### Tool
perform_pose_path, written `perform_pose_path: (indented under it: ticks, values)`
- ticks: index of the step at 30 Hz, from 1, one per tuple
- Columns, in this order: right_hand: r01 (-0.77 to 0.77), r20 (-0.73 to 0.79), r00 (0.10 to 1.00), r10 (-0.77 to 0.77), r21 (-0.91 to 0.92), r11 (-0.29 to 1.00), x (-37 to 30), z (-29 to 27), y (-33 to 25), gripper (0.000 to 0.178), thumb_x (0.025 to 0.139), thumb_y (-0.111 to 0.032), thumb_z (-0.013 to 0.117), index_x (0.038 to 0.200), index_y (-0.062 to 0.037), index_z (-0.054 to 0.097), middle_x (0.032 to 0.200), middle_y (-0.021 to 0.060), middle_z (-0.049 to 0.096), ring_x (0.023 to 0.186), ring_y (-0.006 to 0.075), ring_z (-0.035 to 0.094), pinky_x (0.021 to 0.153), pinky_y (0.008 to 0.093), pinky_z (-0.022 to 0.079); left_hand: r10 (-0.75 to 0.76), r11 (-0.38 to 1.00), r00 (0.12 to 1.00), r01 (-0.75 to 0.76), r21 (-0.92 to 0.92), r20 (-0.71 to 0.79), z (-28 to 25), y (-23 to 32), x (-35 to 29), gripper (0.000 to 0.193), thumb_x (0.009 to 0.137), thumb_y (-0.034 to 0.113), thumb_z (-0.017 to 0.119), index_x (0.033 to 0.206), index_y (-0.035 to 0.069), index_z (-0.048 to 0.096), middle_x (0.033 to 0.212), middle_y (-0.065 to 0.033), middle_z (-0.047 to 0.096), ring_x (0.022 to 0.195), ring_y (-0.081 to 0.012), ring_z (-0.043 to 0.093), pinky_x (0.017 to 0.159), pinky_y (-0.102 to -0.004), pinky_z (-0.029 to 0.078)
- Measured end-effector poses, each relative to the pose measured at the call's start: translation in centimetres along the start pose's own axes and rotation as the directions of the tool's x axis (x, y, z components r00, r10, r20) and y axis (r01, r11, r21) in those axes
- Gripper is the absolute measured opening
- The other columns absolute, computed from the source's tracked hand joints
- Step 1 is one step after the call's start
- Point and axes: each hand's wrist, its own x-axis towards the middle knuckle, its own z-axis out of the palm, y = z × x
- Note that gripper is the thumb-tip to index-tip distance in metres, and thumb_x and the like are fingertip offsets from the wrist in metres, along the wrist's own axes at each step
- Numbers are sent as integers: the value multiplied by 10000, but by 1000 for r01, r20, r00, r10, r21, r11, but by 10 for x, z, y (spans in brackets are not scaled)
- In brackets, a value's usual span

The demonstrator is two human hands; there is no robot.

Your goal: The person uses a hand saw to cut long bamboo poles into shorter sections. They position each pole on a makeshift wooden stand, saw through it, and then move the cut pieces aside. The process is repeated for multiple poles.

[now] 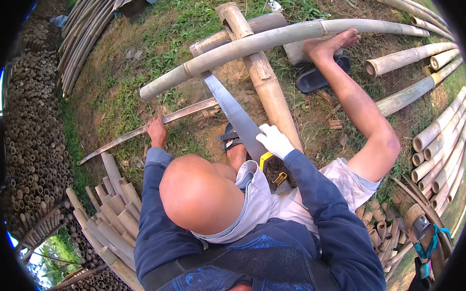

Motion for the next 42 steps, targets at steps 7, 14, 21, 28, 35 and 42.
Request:
perform_pose_path:
  ticks: [7, 14, 21, 28, 35, 42]
  values:
    - [16, -22, 1000, -17, -51, 999, 1, 4, -13, 512, 1060, -470, 618, 1478, -174, 611, 1332, 258, 666, 1223, 477, 685, 1088, 546, 542, -60, 997, 998, 58, 57, 25, 8, -50, -21, 439, 1011, 98, 602, 1403, 213, 764, 1415, -105, 735, 1378, -372, 633, 1185, -654, 438]
    - [-135, 366, 931, 5, 332, 933, 2, -22, 0, 602, 1081, -472, 645, 1487, -32, 584, 1441, 178, 666, 1350, 326, 638, 1154, 448, 474, -36, 999, 999, 35, 22, 19, 7, -27, -24, 396, 1061, 156, 559, 1353, 256, 806, 1362, -105, 760, 1363, -355, 637, 1254, -644, 371]
    - [-116, 4, 993, 117, -62, 991, 5, -17, 6, 576, 1091, -389, 615, 1536, -33, 534, 1376, 289, 670, 1295, 472, 670, 1097, 529, 527, 22, 1000, 1000, -22, -1, -12, -23, -52, -26, 490, 881, 54, 670, 1330, 206, 795, 1284, -126, 780, 1276, -368, 680, 1178, -579, 457]
    - [496, -464, 634, -618, -369, 786, -12, -46, -119, 701, 911, -309, 825, 1539, -78, 615, 1315, 206, 680, 1196, 419, 652, 1075, 534, 510, 296, 918, 954, -271, -291, 47, -93, 42, -67, 633, 797, -37, 596, 1401, 126, 695, 1141, -195, 787, 1124, -415, 692, 1075, -574, 491]
    - [449, 72, 880, -469, -444, 776, 48, -52, -134, 591, 782, -342, 879, 1308, -149, 689, 1122, 185, 700, 955, 394, 754, 821, 528, 598, 342, 824, 913, -405, -396, -222, -125, 123, -118, 739, 772, -53, 620, 1478, 165, 637, 1142, -127, 771, 1110, -374, 675, 1106, -517, 451]
    - [470, -55, 853, -519, -351, 810, 2, -100, -145, 576, 849, -353, 857, 1373, -217, 660, 1077, 181, 669, 923, 417, 738, 795, 551, 592, 393, 788, 695, -592, -170, -602, -182, 143, -117, 670, 726, -31, 682, 1380, 111, 704, 1081, -99, 745, 1089, -314, 686, 1149, -554, 415]
